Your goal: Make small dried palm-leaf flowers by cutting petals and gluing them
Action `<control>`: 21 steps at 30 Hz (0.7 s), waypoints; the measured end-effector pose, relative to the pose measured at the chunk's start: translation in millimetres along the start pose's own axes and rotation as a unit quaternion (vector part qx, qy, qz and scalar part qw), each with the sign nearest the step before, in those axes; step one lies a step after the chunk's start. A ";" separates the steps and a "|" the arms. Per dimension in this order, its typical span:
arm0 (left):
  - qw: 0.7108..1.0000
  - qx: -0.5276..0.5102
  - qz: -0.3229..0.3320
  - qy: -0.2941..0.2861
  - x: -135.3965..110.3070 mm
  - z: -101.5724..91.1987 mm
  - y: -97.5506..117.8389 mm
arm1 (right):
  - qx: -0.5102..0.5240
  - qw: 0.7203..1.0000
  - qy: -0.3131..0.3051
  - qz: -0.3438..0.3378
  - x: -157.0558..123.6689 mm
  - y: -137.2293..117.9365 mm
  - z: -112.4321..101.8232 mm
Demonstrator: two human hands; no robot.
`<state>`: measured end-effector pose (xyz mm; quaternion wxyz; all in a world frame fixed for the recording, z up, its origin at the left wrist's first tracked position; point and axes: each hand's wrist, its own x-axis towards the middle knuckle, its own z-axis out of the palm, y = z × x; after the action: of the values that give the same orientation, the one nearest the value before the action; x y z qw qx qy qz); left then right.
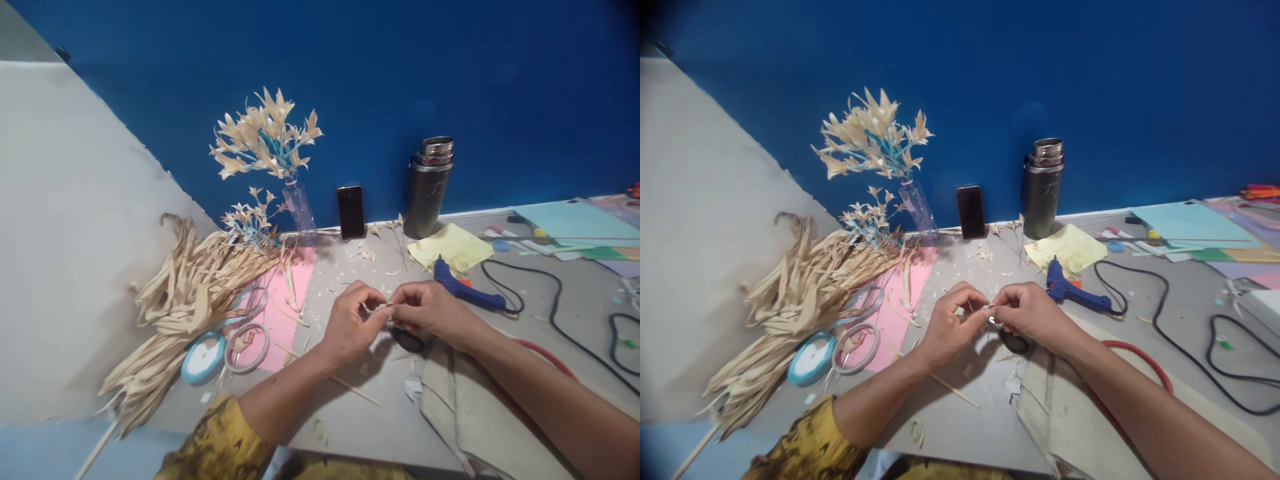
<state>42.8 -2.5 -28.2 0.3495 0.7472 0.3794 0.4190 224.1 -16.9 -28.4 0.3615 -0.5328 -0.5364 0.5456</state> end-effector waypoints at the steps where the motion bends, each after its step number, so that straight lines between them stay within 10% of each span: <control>1: 0.999 -0.012 -0.033 -0.013 0.0 0.9 0.2 | -0.010 1.000 -0.002 -0.007 -0.6 0.2 0.1; 10: 0.974 -0.151 -0.168 0.005 0.4 9.8 -11.5 | 0.009 1.000 0.007 -0.002 -1.9 -2.4 3.1; 21: 0.994 0.111 -0.004 0.006 -6.4 5.9 -6.1 | -0.021 1.000 0.002 -0.020 -1.8 -0.1 1.5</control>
<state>44.1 -6.4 -38.0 0.2640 0.7769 0.4290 0.3777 222.8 -18.9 -28.2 0.3617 -0.5307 -0.5576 0.5260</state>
